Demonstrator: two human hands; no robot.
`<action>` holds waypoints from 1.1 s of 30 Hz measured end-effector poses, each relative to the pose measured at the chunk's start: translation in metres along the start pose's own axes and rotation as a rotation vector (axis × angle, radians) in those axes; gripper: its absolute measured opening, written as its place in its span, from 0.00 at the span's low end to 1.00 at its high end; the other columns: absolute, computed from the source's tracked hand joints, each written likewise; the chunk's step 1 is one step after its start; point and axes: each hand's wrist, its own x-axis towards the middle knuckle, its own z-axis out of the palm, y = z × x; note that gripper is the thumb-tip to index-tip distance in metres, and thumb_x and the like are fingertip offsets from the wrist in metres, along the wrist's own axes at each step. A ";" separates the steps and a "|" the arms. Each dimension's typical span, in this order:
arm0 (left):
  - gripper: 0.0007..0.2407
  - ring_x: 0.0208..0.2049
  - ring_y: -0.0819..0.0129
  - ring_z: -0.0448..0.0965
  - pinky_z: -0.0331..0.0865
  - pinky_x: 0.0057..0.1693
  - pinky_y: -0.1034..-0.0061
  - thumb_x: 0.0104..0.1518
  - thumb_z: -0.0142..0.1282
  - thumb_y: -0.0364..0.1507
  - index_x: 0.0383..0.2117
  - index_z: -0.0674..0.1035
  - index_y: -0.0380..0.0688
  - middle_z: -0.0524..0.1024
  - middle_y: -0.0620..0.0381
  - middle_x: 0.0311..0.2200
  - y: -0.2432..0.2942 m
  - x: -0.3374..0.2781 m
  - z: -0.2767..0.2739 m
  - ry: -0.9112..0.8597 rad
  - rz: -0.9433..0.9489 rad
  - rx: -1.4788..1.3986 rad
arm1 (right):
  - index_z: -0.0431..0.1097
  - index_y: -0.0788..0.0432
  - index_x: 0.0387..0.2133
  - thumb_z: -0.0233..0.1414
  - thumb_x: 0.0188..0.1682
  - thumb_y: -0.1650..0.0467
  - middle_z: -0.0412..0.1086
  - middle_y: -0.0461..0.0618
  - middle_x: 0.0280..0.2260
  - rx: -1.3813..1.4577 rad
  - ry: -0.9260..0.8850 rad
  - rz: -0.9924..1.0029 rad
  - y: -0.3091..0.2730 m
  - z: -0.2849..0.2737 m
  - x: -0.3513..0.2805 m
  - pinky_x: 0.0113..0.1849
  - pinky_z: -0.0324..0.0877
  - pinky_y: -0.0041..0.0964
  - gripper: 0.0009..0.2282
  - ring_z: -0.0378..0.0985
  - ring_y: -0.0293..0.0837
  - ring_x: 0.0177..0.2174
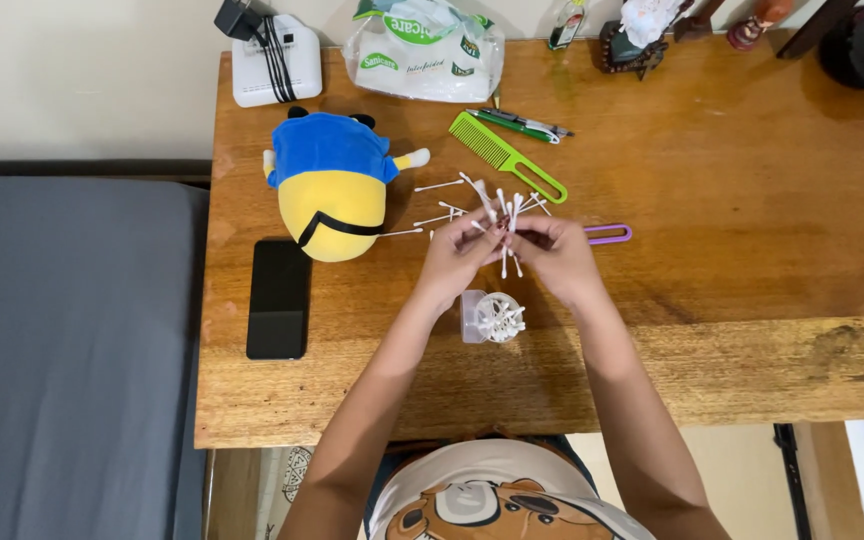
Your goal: The person folds a pink plastic bag on a wooden table and places it into a drawer. They then pick up a small bottle and put it in the drawer. Finally, they gather scattered cotton swabs from the table and place them into a small container.
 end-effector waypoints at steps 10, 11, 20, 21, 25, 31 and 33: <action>0.12 0.42 0.71 0.82 0.80 0.50 0.72 0.64 0.58 0.27 0.52 0.81 0.35 0.82 0.52 0.45 -0.015 -0.004 -0.008 0.029 0.014 -0.053 | 0.76 0.67 0.38 0.60 0.48 0.79 0.79 0.51 0.35 0.069 0.113 -0.103 0.006 0.012 -0.010 0.38 0.76 0.28 0.06 0.80 0.34 0.34; 0.12 0.42 0.69 0.83 0.81 0.51 0.71 0.64 0.57 0.26 0.51 0.81 0.35 0.82 0.51 0.45 -0.017 -0.003 -0.011 0.010 0.016 -0.096 | 0.75 0.67 0.37 0.60 0.47 0.79 0.79 0.51 0.35 0.108 0.118 -0.093 0.007 0.012 -0.011 0.37 0.76 0.28 0.06 0.80 0.35 0.34; 0.11 0.42 0.68 0.84 0.83 0.49 0.69 0.64 0.56 0.25 0.50 0.81 0.34 0.82 0.49 0.44 -0.001 -0.011 -0.025 -0.036 -0.014 0.086 | 0.77 0.67 0.35 0.61 0.47 0.79 0.79 0.53 0.32 0.140 0.102 -0.036 0.024 0.018 -0.014 0.35 0.78 0.31 0.04 0.81 0.38 0.30; 0.11 0.42 0.68 0.84 0.83 0.49 0.69 0.64 0.56 0.25 0.50 0.81 0.34 0.82 0.49 0.44 0.001 -0.012 -0.026 -0.038 -0.015 0.087 | 0.77 0.67 0.35 0.61 0.47 0.79 0.79 0.53 0.32 0.140 0.104 -0.036 0.024 0.018 -0.014 0.35 0.78 0.31 0.04 0.81 0.38 0.30; 0.12 0.41 0.67 0.85 0.84 0.48 0.70 0.63 0.57 0.26 0.50 0.81 0.35 0.83 0.49 0.43 0.005 -0.014 -0.030 -0.080 -0.025 0.096 | 0.77 0.68 0.35 0.61 0.46 0.79 0.79 0.53 0.31 0.172 0.090 -0.013 0.023 0.019 -0.016 0.35 0.80 0.33 0.05 0.81 0.39 0.31; 0.10 0.37 0.68 0.85 0.83 0.45 0.72 0.61 0.60 0.25 0.47 0.82 0.34 0.83 0.48 0.39 0.006 -0.015 -0.035 -0.037 -0.040 0.159 | 0.77 0.67 0.35 0.61 0.46 0.79 0.78 0.52 0.31 0.218 0.043 0.043 0.020 0.018 -0.018 0.35 0.80 0.33 0.05 0.82 0.39 0.31; 0.10 0.35 0.68 0.85 0.82 0.43 0.74 0.61 0.61 0.24 0.46 0.82 0.34 0.83 0.47 0.37 0.003 -0.016 -0.035 -0.002 -0.038 0.192 | 0.77 0.67 0.34 0.61 0.46 0.79 0.78 0.52 0.31 0.229 0.027 0.047 0.017 0.015 -0.019 0.35 0.80 0.33 0.05 0.82 0.39 0.31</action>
